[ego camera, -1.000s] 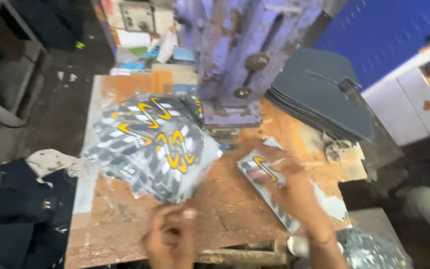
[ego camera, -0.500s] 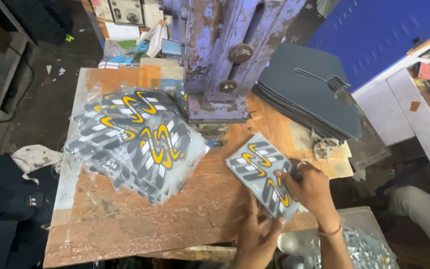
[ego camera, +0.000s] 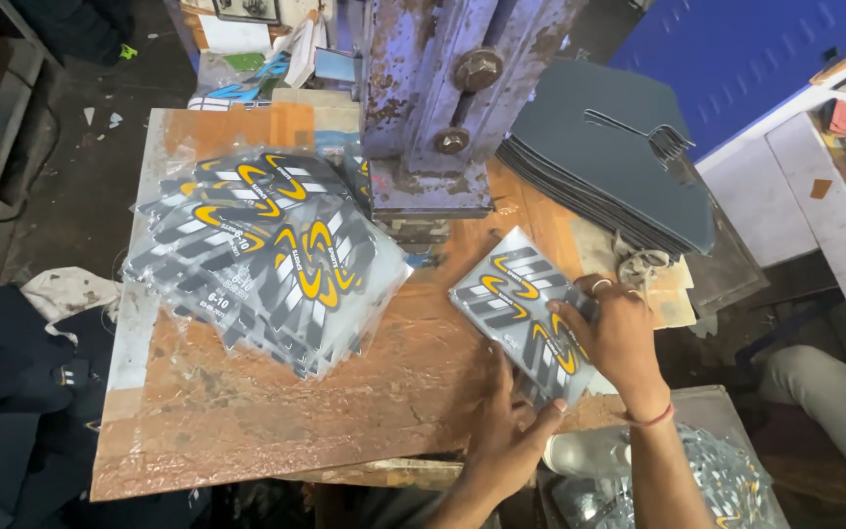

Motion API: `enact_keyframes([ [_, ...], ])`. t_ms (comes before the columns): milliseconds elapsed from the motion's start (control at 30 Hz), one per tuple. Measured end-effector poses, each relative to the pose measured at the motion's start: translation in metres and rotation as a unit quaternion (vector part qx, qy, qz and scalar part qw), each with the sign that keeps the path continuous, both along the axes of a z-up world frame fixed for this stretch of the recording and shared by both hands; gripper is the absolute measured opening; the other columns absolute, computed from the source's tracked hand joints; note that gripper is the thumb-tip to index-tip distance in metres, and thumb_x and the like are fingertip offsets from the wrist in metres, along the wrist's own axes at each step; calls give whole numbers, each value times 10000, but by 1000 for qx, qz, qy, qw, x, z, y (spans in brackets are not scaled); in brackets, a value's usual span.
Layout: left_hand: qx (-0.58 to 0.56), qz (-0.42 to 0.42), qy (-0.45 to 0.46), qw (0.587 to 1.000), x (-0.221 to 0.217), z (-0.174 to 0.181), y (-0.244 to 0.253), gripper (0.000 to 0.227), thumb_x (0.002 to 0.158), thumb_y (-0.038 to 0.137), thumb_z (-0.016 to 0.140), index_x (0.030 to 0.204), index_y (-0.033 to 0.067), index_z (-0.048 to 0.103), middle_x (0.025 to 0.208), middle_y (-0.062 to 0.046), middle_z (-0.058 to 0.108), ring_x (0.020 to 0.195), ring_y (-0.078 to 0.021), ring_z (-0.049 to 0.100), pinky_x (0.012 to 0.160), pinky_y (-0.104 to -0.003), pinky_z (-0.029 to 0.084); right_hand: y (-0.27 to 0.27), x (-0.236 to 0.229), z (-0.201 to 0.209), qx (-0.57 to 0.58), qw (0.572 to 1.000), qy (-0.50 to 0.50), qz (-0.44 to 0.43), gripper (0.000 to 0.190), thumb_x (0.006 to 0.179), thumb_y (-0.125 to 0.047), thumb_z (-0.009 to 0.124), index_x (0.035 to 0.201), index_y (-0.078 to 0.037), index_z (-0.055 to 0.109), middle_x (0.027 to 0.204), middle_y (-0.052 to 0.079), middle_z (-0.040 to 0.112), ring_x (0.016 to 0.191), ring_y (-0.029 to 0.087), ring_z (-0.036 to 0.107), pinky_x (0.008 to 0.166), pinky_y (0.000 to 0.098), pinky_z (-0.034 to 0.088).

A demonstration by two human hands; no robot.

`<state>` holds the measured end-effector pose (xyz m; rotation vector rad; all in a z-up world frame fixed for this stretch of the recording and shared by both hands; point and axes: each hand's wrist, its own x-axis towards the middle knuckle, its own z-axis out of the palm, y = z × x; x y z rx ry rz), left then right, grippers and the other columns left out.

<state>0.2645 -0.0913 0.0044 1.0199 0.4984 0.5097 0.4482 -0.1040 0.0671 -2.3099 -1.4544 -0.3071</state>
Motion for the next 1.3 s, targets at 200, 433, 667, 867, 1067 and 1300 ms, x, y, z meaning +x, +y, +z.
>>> enact_keyframes([
  [200, -61, -1, -36, 997, -2, -12, -6, 1025, 919, 112, 686, 1636, 61, -44, 1543, -150, 450, 1316, -201, 562, 996, -350, 542, -19, -18, 25, 3, 995, 101, 17, 365, 869, -328, 784, 1057, -27, 701, 794, 153, 719, 691, 286, 719, 624, 384, 534],
  [433, -182, 74, -132, 972, -44, -19, -3, 895, 951, 81, 702, 1649, 84, 141, 1232, -265, 406, 1119, -276, 407, 1010, -407, 507, -79, -41, 57, 6, 973, 232, -2, 380, 819, -133, 818, 1183, -48, 753, 921, 96, 797, 766, 158, 741, 659, 341, 569],
  [667, -230, 86, -41, 969, -150, 17, 51, 628, 891, 223, 712, 1468, 83, 507, 1488, -148, 576, 1315, -215, 566, 1109, -376, 440, 35, -146, 55, 63, 939, 312, 130, 362, 794, -118, 791, 1139, -16, 745, 939, 118, 789, 821, 142, 741, 692, 317, 595],
  [867, 62, 239, -94, 964, -191, -67, 73, 610, 944, 162, 663, 1483, -4, 431, 1535, -139, 460, 1422, -252, 514, 1176, -413, 420, 94, -218, 72, 124, 949, 177, 231, 355, 834, -167, 787, 1168, -53, 752, 986, 98, 751, 806, 236, 727, 692, 337, 561],
  [1067, -261, 257, -133, 921, -212, -62, 96, 652, 813, 70, 678, 1428, 80, 462, 1399, -123, 585, 1286, -228, 570, 1071, -393, 457, 113, -248, 78, 111, 962, 47, 247, 332, 856, -161, 763, 1166, -43, 754, 996, 139, 718, 876, 363, 695, 741, 416, 539],
  [1300, -161, 273, -178, 931, -233, -55, 111, 607, 880, 144, 689, 1415, -72, 503, 1264, -144, 648, 1139, -252, 617, 965, -391, 477, 116, -200, 80, 101, 943, 286, 135, 128, 953, -136, 735, 1045, -62, 786, 657, 107, 677, 512, 168, 615, 465, 321, 476],
])
